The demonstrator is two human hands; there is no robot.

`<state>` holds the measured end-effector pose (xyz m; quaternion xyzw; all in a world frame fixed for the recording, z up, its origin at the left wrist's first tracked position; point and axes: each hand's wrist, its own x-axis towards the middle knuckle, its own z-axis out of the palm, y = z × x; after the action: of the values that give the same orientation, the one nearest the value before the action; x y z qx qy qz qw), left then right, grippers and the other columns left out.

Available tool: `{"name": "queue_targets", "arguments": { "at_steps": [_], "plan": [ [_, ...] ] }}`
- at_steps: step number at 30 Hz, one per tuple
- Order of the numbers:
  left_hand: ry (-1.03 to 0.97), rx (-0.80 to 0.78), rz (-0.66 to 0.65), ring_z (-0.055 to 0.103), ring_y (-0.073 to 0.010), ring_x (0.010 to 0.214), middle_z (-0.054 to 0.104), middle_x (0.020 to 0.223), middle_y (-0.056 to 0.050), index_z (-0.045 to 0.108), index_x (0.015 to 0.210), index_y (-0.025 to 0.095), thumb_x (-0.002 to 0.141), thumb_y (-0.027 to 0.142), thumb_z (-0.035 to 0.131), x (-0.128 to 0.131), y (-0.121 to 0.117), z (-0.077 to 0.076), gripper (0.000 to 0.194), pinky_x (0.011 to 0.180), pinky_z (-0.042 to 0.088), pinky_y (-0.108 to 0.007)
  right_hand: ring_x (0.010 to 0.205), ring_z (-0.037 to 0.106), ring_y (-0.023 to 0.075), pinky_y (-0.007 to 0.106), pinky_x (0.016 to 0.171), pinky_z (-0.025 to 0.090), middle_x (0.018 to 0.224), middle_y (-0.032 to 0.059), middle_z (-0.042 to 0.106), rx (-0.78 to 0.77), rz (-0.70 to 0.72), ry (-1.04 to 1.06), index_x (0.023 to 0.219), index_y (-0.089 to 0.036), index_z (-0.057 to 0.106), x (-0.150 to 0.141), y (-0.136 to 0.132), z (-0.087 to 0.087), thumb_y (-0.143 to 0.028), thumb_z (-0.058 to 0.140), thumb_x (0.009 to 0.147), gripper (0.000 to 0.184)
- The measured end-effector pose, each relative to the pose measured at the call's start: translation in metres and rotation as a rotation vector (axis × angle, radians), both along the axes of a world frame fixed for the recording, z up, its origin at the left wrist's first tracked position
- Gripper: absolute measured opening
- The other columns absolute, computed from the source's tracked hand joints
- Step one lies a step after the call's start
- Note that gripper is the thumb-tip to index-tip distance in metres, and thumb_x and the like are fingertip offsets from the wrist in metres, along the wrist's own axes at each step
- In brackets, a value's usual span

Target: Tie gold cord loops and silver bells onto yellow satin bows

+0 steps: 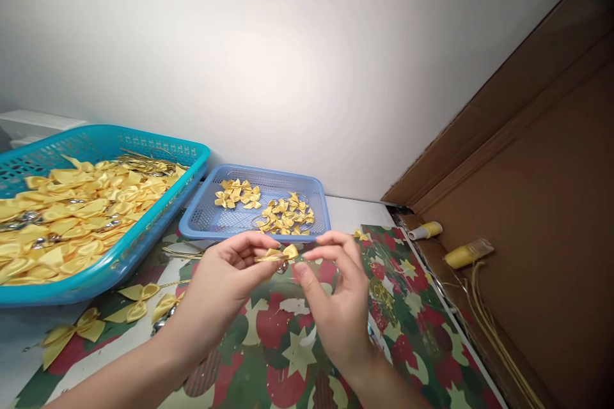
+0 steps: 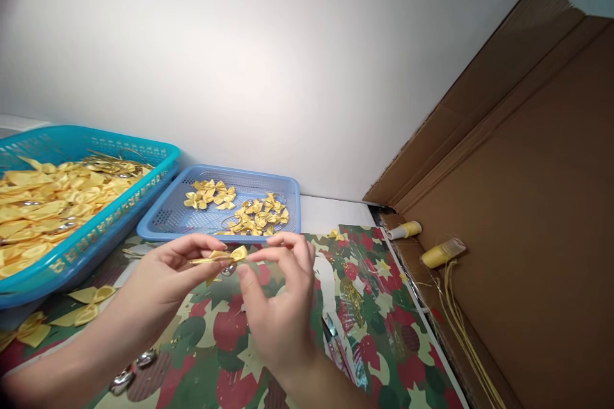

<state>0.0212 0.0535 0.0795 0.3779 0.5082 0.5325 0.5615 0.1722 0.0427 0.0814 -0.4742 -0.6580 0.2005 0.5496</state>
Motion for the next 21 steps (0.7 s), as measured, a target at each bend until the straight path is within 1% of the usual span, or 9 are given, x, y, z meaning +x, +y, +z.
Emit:
{"name": "queue_targets", "arguments": {
  "at_steps": [2, 4, 8, 12, 14, 15, 17, 19, 21],
  "plan": [
    [0.062, 0.059, 0.023, 0.064, -0.0161, 0.065, 0.069, 0.069, -0.001, 0.067, 0.074, 0.018, 0.059, 0.03, 0.082, 0.001, -0.002, 0.004, 0.025, 0.058, 0.05, -0.024, 0.092, 0.054, 0.0185, 0.034, 0.08, 0.046, 0.09, 0.0036, 0.053, 0.187, -0.047, -0.103, 0.078, -0.022, 0.067, -0.001, -0.006, 0.004, -0.016, 0.064, 0.079, 0.007],
    [0.132, 0.126, 0.035, 0.064, -0.0165, 0.063, 0.069, 0.068, -0.001, 0.067, 0.073, 0.018, 0.061, 0.031, 0.08, 0.001, -0.006, 0.006, 0.022, 0.056, 0.05, -0.024, 0.086, 0.052, 0.0171, 0.033, 0.076, 0.044, 0.086, 0.0026, 0.05, 0.313, -0.079, -0.182, 0.077, -0.022, 0.068, -0.004, -0.012, 0.007, -0.015, 0.064, 0.079, 0.009],
    [0.341, 0.304, 0.088, 0.064, -0.0169, 0.064, 0.07, 0.069, -0.001, 0.068, 0.073, 0.02, 0.067, 0.031, 0.076, 0.0, -0.013, 0.006, 0.014, 0.057, 0.05, -0.025, 0.079, 0.049, 0.0162, 0.033, 0.072, 0.041, 0.08, 0.0019, 0.048, 0.421, -0.152, -0.266, 0.079, -0.023, 0.069, -0.009, -0.015, 0.009, -0.015, 0.066, 0.081, 0.008],
    [0.506, 0.516, 0.097, 0.066, -0.0179, 0.071, 0.072, 0.075, -0.001, 0.07, 0.075, 0.022, 0.073, 0.027, 0.07, -0.002, -0.018, 0.003, 0.006, 0.064, 0.052, -0.026, 0.077, 0.047, 0.0167, 0.034, 0.071, 0.038, 0.077, 0.0018, 0.047, 0.459, -0.212, -0.293, 0.088, -0.024, 0.07, -0.008, -0.014, 0.006, -0.014, 0.064, 0.082, 0.013],
    [0.565, 0.6, 0.1, 0.066, -0.017, 0.07, 0.072, 0.076, 0.0, 0.07, 0.076, 0.023, 0.074, 0.023, 0.068, -0.001, -0.019, 0.003, 0.002, 0.064, 0.052, -0.026, 0.077, 0.046, 0.0173, 0.034, 0.071, 0.037, 0.078, 0.0024, 0.049, 0.446, -0.235, -0.315, 0.095, -0.023, 0.07, -0.009, -0.012, 0.004, -0.014, 0.063, 0.083, 0.017],
    [0.591, 0.631, 0.105, 0.066, -0.0164, 0.069, 0.072, 0.075, 0.0, 0.07, 0.076, 0.023, 0.075, 0.021, 0.067, -0.001, -0.019, 0.002, 0.004, 0.064, 0.052, -0.025, 0.078, 0.046, 0.0177, 0.034, 0.071, 0.037, 0.079, 0.0028, 0.05, 0.429, -0.242, -0.331, 0.097, -0.024, 0.07, -0.009, -0.011, 0.004, -0.014, 0.063, 0.083, 0.019],
    [0.627, 0.668, 0.116, 0.066, -0.0156, 0.069, 0.073, 0.075, 0.001, 0.07, 0.077, 0.024, 0.075, 0.018, 0.067, 0.0, -0.019, 0.002, 0.007, 0.065, 0.051, -0.025, 0.078, 0.046, 0.0183, 0.034, 0.071, 0.036, 0.079, 0.0032, 0.051, 0.385, -0.242, -0.362, 0.097, -0.024, 0.07, -0.01, -0.009, 0.002, -0.014, 0.06, 0.085, 0.019],
    [0.635, 0.662, 0.102, 0.067, -0.0159, 0.071, 0.073, 0.076, 0.001, 0.07, 0.077, 0.024, 0.075, 0.018, 0.066, 0.0, -0.018, 0.001, 0.007, 0.065, 0.052, -0.025, 0.078, 0.046, 0.0184, 0.034, 0.071, 0.035, 0.079, 0.0032, 0.051, 0.357, -0.234, -0.38, 0.09, -0.024, 0.07, -0.011, -0.006, -0.001, -0.014, 0.058, 0.085, 0.017],
    [0.619, 0.628, 0.077, 0.068, -0.0171, 0.073, 0.074, 0.078, 0.0, 0.07, 0.076, 0.023, 0.075, 0.02, 0.066, -0.001, -0.016, 0.0, 0.005, 0.066, 0.052, -0.026, 0.078, 0.046, 0.0183, 0.034, 0.071, 0.033, 0.078, 0.0031, 0.05, 0.36, -0.228, -0.391, 0.081, -0.022, 0.068, -0.012, -0.003, -0.005, -0.014, 0.055, 0.086, 0.016]
  ]
}}
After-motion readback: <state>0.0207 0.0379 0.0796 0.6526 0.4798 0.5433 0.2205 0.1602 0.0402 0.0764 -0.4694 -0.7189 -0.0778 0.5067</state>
